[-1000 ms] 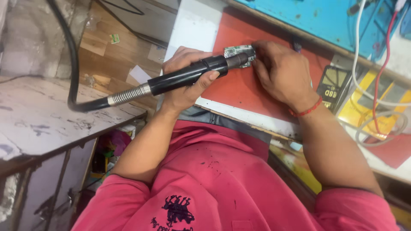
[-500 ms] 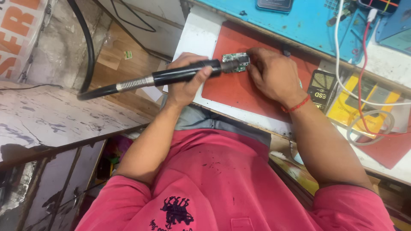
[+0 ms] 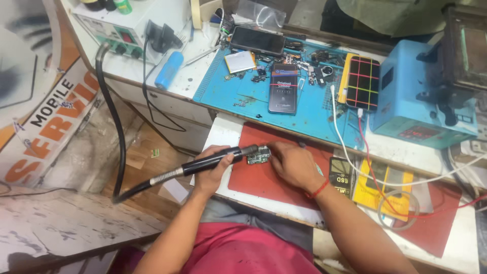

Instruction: The person uses a hot air gun to apply heat to a small green circuit board placed on a red mat. They hold the board steady with their left hand while directing the hot air nozzle with their right hand, moving the tool across the surface of the board.

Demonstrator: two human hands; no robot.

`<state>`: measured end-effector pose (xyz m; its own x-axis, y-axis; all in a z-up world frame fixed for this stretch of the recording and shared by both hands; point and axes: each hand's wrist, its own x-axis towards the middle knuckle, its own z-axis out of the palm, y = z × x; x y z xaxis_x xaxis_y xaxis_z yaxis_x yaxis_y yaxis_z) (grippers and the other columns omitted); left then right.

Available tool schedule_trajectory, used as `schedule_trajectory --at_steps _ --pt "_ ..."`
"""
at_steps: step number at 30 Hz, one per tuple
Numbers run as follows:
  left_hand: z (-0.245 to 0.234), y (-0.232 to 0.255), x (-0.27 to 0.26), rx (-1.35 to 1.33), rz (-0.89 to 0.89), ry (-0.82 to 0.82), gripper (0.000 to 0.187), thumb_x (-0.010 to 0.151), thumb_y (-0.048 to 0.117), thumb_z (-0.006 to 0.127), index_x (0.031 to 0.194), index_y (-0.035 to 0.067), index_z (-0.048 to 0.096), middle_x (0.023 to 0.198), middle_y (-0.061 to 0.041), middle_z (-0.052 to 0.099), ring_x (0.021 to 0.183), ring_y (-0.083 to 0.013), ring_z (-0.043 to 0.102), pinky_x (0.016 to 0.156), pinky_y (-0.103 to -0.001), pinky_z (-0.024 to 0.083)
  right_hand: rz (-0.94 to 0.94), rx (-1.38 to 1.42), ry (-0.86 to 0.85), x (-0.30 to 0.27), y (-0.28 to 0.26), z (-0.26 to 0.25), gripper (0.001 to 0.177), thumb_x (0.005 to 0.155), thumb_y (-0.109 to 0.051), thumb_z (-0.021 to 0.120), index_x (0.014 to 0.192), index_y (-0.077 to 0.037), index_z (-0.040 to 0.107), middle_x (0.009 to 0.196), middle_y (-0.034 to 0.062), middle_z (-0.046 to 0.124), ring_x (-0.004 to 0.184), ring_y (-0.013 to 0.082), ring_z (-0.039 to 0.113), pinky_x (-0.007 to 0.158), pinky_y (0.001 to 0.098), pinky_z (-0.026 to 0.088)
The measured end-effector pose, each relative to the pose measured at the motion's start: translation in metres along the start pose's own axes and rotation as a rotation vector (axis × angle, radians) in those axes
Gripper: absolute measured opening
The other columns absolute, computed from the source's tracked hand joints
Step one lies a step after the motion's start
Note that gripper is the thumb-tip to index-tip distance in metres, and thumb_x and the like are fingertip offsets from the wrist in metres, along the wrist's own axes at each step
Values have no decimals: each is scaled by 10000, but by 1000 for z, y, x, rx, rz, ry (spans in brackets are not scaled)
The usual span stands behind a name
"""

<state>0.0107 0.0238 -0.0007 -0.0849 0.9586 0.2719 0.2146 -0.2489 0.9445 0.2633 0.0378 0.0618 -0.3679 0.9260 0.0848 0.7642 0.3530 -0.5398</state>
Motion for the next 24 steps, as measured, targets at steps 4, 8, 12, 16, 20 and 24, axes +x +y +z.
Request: schedule_trajectory --at_steps 4,8,12,16,20,24 --pt "2 -10 -10 -44 -70 62 351 925 323 749 1071 4 726 954 -80 735 887 -144 676 822 -298 543 -57 -52 37 -7 14 12 355 906 -229 641 1240 -109 650 1070 161 729 937 379 688 755 495 536" --pt "-4 1 -7 -6 62 -11 345 945 318 739 1072 -2 724 969 -78 734 904 -141 694 836 -297 555 -20 -18 13 -2 17 15 334 909 -228 645 1225 -122 655 1013 124 745 919 354 702 747 488 539" --pt "-5 0 -12 -37 65 -45 336 952 307 736 1079 -4 725 988 -70 727 912 -133 679 856 -295 549 -105 -6 73 -4 10 10 310 908 -204 650 1200 -99 654 1046 129 744 917 361 698 722 489 536" --pt "-8 -19 -20 -57 -42 -76 365 934 311 755 1104 -10 722 973 -66 733 913 -139 674 844 -292 545 -17 0 6 -4 6 5 311 907 -203 666 1205 -116 673 985 129 736 896 363 693 737 487 535" --pt "-1 -38 -18 -250 -126 48 336 1020 321 712 1121 2 687 1006 -49 703 903 -128 651 846 -287 547 -53 -5 40 0 11 8 316 916 -191 677 1220 -102 672 1027 137 731 907 368 693 739 481 537" --pt "-6 -19 -23 -19 44 29 343 993 316 730 1125 2 701 1017 -70 715 940 -148 674 868 -307 544 -91 -16 37 -2 7 10 321 907 -177 679 1218 -98 671 1034 127 738 934 357 704 752 474 539"
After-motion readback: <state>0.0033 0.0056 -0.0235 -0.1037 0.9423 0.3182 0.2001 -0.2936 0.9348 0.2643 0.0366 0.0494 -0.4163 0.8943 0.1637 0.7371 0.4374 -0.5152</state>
